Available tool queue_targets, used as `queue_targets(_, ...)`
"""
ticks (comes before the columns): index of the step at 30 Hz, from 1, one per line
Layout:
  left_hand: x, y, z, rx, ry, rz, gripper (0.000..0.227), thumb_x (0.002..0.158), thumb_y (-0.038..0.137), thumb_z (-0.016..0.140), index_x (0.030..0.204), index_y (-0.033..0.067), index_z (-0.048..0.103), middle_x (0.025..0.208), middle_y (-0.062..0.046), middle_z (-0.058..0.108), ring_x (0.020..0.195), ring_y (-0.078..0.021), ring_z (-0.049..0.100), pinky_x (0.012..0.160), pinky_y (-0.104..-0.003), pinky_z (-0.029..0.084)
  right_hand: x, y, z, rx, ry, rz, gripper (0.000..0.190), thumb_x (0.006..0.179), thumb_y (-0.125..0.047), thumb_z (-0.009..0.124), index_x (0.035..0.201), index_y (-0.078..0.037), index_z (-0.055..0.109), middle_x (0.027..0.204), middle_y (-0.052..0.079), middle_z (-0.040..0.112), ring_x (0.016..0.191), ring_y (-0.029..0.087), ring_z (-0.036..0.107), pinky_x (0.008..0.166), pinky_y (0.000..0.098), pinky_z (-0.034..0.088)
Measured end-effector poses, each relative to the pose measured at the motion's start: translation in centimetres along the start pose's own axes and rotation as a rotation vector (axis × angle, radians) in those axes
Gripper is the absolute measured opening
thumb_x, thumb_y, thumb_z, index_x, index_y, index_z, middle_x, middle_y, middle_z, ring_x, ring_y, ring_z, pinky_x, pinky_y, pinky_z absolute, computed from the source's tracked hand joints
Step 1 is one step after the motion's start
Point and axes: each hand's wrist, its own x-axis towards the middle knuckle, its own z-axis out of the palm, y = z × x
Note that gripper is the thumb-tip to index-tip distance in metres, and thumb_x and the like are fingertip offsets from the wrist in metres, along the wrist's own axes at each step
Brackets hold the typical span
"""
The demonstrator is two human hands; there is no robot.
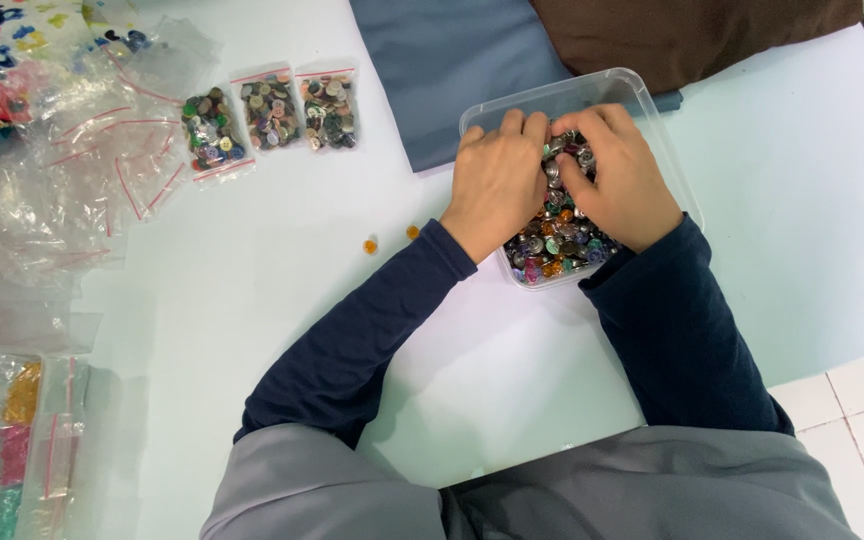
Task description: Sorting buttons from a large container into small plastic bags
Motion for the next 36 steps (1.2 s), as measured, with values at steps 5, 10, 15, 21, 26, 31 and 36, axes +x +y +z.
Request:
queue_targets(5, 0.3, 0.4, -1.0, -0.073, 0.085, -0.030, 0.033, 0.077, 0.004, 0.063, 0.107, 0.0134, 0.052, 0.107, -0.007, 0.053, 0.069, -0.0283, 0.062, 0.068, -0.044, 0.050, -0.2, -1.8, -1.4, 0.155, -0.015, 0.150, 0.031, 0.088, -0.009, 0.068, 0.118, -0.007, 0.060, 0.113, 0.009, 0.056, 0.099, 0.023, 0.058, 0.083, 0.0354, 0.044)
queue_targets(10, 0.0, 1.0, -2.2, -0.156, 0.081, -0.026, 0.020, 0.073, 0.015, 0.055, 0.089, 0.0167, 0.043, 0.063, 0.007, 0.057, 0.051, -0.0251, 0.054, 0.069, -0.040, 0.035, 0.1, -3.0, -2.4, 0.553, -0.382, 0.426, 0.048, 0.079, -0.001, 0.082, 0.107, -0.012, 0.044, 0.081, 0.000, 0.057, 0.065, 0.009, 0.046, 0.062, 0.0247, 0.043)
queue_targets(15, -0.8, 2.1, -2.4, 0.088, 0.212, 0.122, 0.024, 0.065, 0.035, 0.051, 0.057, 0.0154, 0.062, 0.046, -0.008, 0.060, 0.049, -0.0303, 0.064, 0.081, -0.045, 0.036, -0.9, 1.3, 0.9, 0.056, -0.321, 0.138, 0.026, 0.079, -0.016, 0.077, 0.088, -0.002, 0.056, 0.070, 0.021, 0.061, 0.068, 0.044, 0.063, 0.057, 0.0497, 0.045)
queue_targets(21, -0.1, 1.4, -3.0, 0.026, -0.303, -0.066, 0.036, 0.069, 0.043, 0.045, 0.056, 0.0187, 0.068, 0.056, -0.006, 0.069, 0.066, -0.0364, 0.073, 0.083, -0.041, 0.029, -0.5, -0.5, 0.0, 0.072, -0.271, 0.065, 0.015, 0.086, -0.011, 0.070, 0.076, -0.004, 0.060, 0.064, 0.016, 0.062, 0.067, 0.037, 0.063, 0.066, 0.0435, 0.050)
queue_targets(26, 0.6, -0.8, -3.0, 0.004, -0.526, 0.037, 0.022, 0.061, 0.035, 0.062, 0.057, 0.0153, 0.070, 0.055, -0.006, 0.067, 0.061, -0.0349, 0.068, 0.080, -0.039, 0.026, -0.5, 0.5, 0.5, 0.127, -0.309, 0.083, 0.020, 0.078, -0.009, 0.077, 0.096, -0.003, 0.068, 0.081, 0.015, 0.071, 0.068, 0.031, 0.071, 0.062, 0.0439, 0.054)
queue_targets(31, 0.7, -0.9, -2.6, -0.017, -0.578, 0.053, 0.015, 0.063, 0.013, 0.068, 0.048, 0.0147, 0.065, 0.047, -0.004, 0.061, 0.052, -0.0331, 0.060, 0.086, -0.041, 0.026, -0.5, 0.0, 0.4, 0.128, -0.284, 0.067, 0.021, 0.080, -0.007, 0.074, 0.097, 0.002, 0.069, 0.080, 0.017, 0.067, 0.067, 0.032, 0.071, 0.058, 0.0441, 0.053)
queue_targets(36, 0.6, -0.7, -2.8, 0.010, -0.516, 0.090, 0.008, 0.064, 0.020, 0.070, 0.058, 0.0162, 0.067, 0.056, -0.004, 0.066, 0.059, -0.0298, 0.065, 0.078, -0.038, 0.024, -0.6, 0.1, 0.5, 0.112, -0.248, 0.030, 0.014, 0.079, -0.007, 0.078, 0.092, -0.002, 0.072, 0.082, 0.015, 0.067, 0.070, 0.032, 0.071, 0.060, 0.0428, 0.053)
